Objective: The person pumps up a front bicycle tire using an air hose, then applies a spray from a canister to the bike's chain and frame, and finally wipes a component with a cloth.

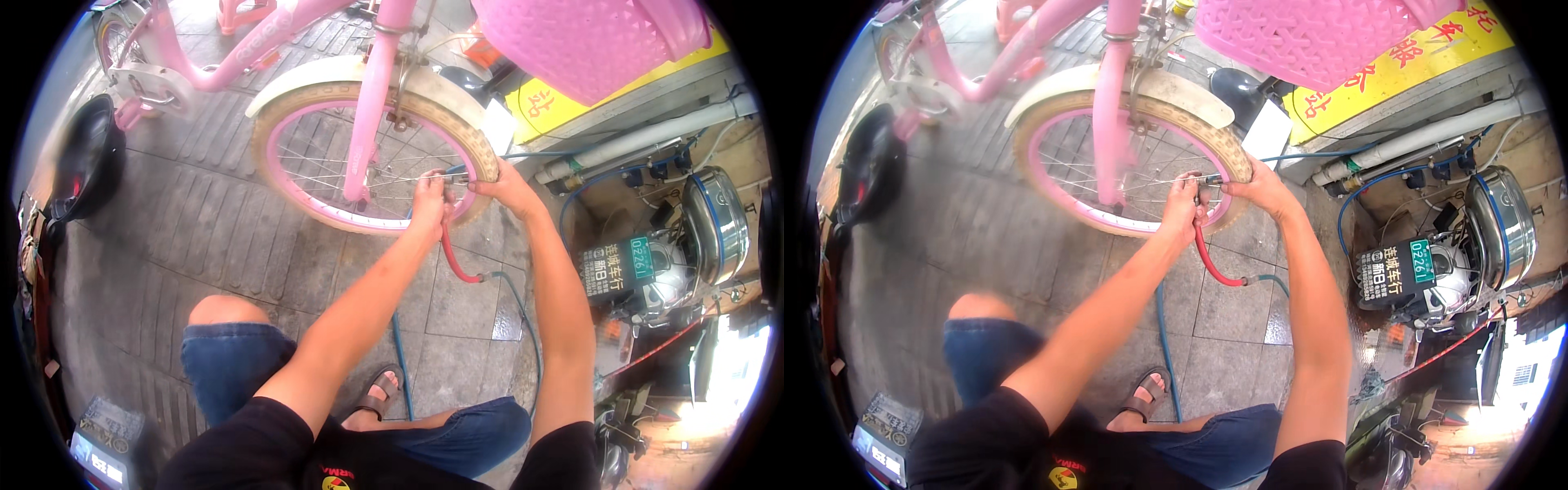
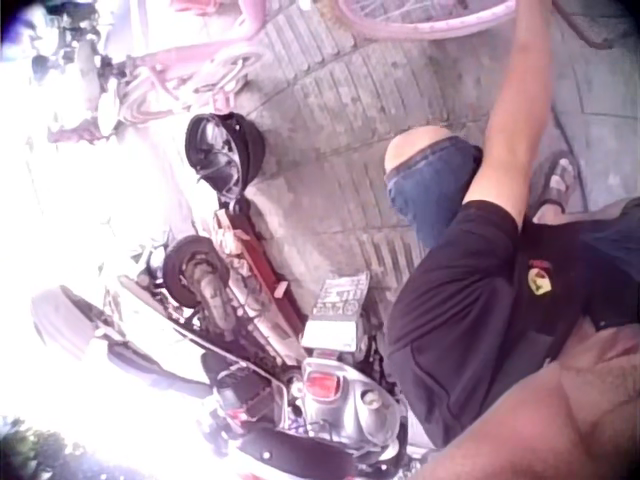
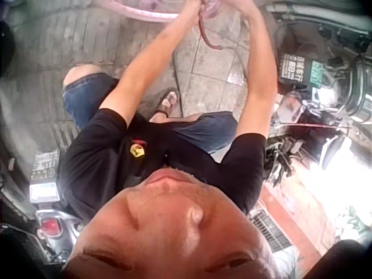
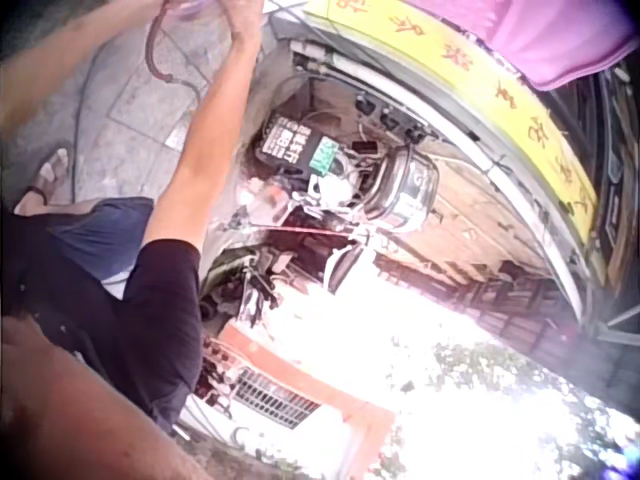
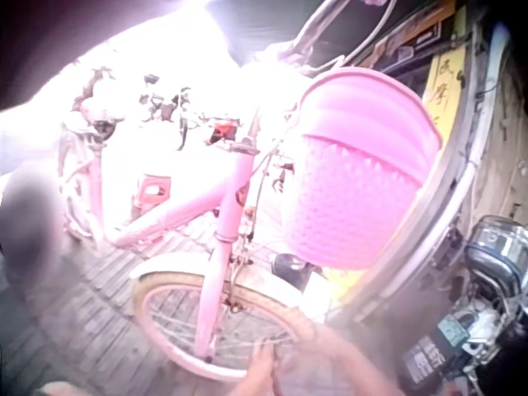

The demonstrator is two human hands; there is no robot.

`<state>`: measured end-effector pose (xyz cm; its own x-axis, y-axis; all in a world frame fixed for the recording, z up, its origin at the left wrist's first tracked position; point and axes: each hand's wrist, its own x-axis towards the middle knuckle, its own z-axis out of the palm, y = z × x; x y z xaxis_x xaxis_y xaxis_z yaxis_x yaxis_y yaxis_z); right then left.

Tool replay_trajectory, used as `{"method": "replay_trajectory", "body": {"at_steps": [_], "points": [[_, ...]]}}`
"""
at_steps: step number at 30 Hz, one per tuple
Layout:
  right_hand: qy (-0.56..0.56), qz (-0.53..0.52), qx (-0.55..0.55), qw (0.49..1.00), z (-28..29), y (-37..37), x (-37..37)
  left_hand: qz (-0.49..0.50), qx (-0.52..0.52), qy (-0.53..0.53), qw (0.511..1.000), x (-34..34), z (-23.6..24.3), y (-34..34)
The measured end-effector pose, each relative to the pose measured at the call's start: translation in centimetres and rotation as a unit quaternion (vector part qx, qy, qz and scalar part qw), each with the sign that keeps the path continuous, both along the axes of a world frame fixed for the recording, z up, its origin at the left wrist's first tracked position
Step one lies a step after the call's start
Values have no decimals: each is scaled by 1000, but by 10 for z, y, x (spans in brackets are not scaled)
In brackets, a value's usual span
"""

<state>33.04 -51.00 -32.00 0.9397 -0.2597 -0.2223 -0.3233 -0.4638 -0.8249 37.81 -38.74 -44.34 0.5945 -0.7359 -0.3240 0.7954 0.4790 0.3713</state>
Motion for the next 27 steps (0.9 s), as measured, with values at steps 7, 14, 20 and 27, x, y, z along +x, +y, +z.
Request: {"method": "replay_trajectory", "body": {"at_steps": [7, 14, 20, 27], "points": [[54, 34, -13, 998, 6, -7, 5, -26, 13, 3, 1000, -3, 8, 3], [15, -1, 33, 999, -7, -6, -1, -21, 13, 28, 999, -6, 15, 0], [1, -8, 55, 998, -11, -6, -1, -7, 24, 16, 1000, -11, 17, -2], [0, -18, 68, 998, -6, 1, -1, -1, 16, 22, 1000, -12, 21, -4]]}}
